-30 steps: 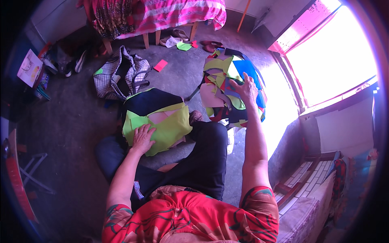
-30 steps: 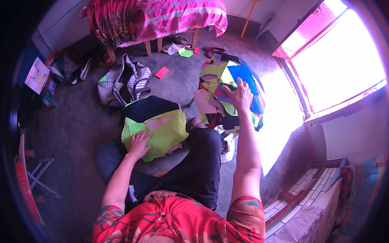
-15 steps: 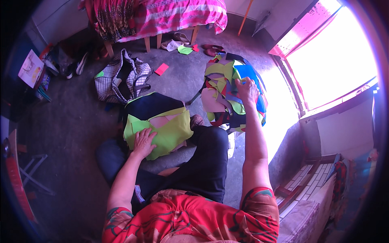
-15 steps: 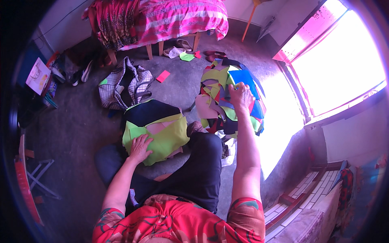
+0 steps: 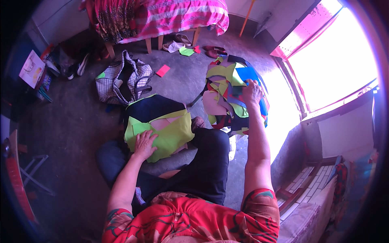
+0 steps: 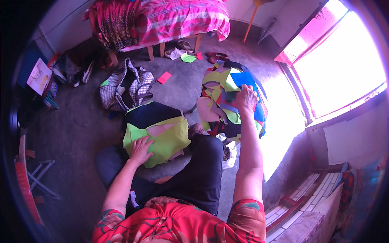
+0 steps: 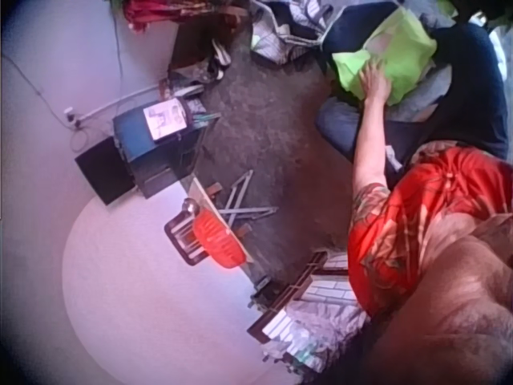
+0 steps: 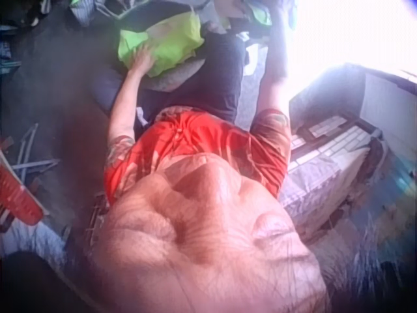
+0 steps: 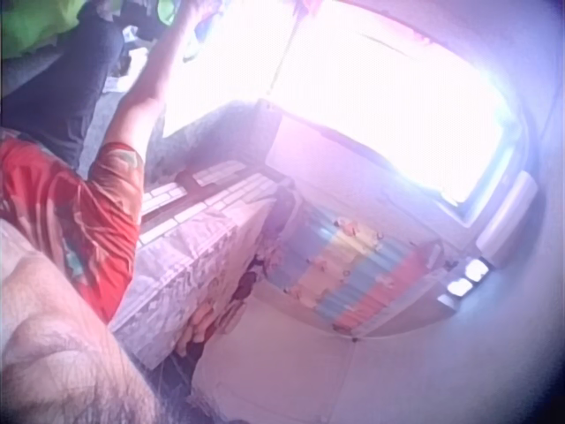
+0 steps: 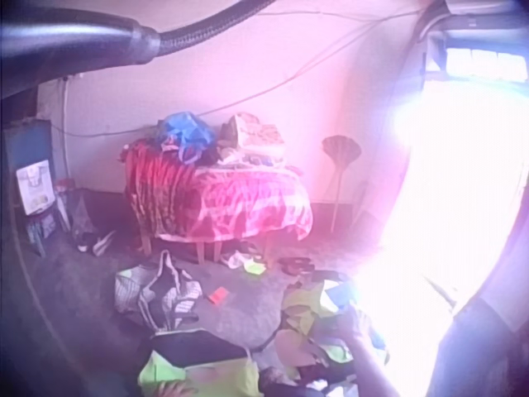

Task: The person sits on the floor and sorts through a pile of colorful fabric pieces. They pick up individual pieces, examine them, and place them into a separate stack on their lap.

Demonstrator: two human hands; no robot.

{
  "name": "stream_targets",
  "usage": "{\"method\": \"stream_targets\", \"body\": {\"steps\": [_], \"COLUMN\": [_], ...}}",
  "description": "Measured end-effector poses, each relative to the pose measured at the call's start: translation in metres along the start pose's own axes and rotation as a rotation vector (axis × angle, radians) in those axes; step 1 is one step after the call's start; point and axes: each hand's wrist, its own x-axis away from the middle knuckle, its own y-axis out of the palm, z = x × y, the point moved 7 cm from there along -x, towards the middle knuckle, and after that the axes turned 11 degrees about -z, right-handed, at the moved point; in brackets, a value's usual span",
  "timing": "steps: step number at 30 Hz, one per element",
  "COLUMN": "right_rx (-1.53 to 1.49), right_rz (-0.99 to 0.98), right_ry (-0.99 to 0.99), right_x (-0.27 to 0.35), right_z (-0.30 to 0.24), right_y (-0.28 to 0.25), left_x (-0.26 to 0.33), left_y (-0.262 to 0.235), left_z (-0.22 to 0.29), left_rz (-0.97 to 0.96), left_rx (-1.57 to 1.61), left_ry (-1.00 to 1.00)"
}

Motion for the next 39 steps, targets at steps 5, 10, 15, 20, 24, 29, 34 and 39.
{"method": "stream_targets", "body": {"steps": [5,10,15,20,24,29,34,39], "right_rx": [-0.239,-0.437,-0.897,-0.868,-0.886,-2.301,-2.041,-1.872], "right_rz": [0.058,0.150,0.237,0.210,-0.059,-0.805,-1.153,-1.490], "right_ry": [0.011,0.096,0.046,-0.438,-0.613,-0.028,0.174,0.005], "right_x": [-0.003,-0.008,0.009,0.039,0.088,0.128,0.207,0.249], "right_z": [0.018,0.059,0.048,0.000,-0.077,-0.139,-0.183,-0.222], "right_y": [0.002,-0.007,-0.069,-0.086,-0.069,0.048,0.107,0.091], "left_x": [0.001,-0.002,0.000,-0.004,0.000,0.001,-0.006,-0.010], "left_y": [0.002,0.005,0.004,0.003,0.005,-0.005,-0.020,-0.019], "left_z": [-0.001,0.000,-0.002,-0.002,-0.006,-0.006,-0.005,0.005], "left_rz": [0.020,0.051,0.038,0.038,0.077,0.173,0.222,-0.062], "left_rx": [-0.007,-0.021,-0.010,0.006,0.008,0.068,0.920,1.757], "left_ry": [0.014,0.029,0.005,0.021,0.050,0.012,0.018,0.163]}}
